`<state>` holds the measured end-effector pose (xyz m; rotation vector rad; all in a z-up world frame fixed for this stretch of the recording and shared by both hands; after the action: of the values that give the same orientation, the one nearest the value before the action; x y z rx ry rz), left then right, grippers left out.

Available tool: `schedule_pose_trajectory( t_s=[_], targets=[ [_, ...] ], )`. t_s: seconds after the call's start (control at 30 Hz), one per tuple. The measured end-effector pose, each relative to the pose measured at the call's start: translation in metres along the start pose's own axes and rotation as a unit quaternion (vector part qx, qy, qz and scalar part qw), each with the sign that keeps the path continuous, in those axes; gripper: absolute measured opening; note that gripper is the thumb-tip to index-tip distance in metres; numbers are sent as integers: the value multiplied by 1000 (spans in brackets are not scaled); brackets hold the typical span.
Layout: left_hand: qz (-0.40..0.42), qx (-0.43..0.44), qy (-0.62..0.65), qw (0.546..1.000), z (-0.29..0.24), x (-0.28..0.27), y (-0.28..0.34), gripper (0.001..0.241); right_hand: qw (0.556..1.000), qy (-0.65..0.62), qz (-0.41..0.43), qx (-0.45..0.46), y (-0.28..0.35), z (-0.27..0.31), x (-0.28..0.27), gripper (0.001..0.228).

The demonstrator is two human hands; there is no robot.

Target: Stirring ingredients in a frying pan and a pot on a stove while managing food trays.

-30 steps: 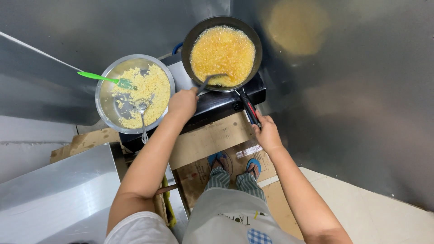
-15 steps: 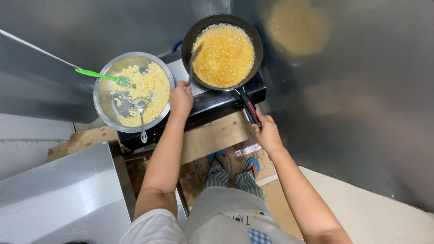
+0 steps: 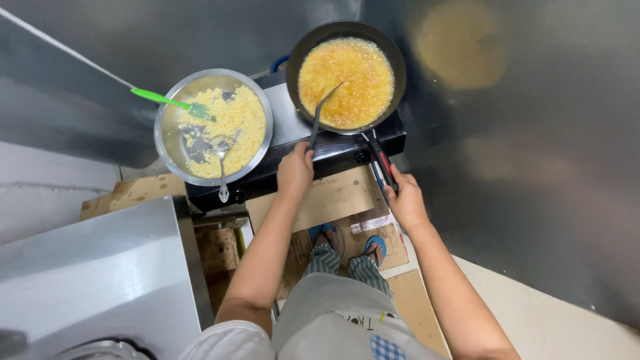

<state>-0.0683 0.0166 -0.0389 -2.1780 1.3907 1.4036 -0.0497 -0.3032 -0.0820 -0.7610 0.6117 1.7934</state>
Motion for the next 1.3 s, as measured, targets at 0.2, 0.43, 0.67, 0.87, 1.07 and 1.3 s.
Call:
schedule_pose_trajectory(
  t_s=[0.2, 0.43, 0.67, 0.87, 1.07, 1.3],
  targets=[
    [-9, -23, 31, 999, 20, 15, 13, 31, 999, 7, -1, -33, 0, 6, -7, 63],
    [-10, -10, 128, 992, 15, 15, 32, 33, 1000, 17, 8, -19, -4, -9, -4, 64],
    [-42, -4, 152, 987, 18, 7, 35, 34, 1000, 13, -3, -4, -3, -9, -5, 64],
    [-47, -20, 153, 987, 24, 1, 25, 33, 1000, 7, 3, 7, -2, -7, -4, 65],
    [-53, -13, 143, 988, 26, 0, 15, 31, 1000, 13, 9, 6, -5, -11, 0, 65],
    [-71, 23, 130, 989, 27, -17, 21, 30, 1000, 3, 7, 20, -4, -3, -5, 64]
  ],
)
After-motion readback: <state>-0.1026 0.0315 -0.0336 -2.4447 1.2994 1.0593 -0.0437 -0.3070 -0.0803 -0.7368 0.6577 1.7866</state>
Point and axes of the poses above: each hand's wrist, its own y-axis away from the middle knuckle, its own x-axis out of the palm, z = x × y, the point moved 7 cm from there along -y, towards the middle knuckle, and after that the axes turned 13 degrees about -x, right-handed, at the moved point
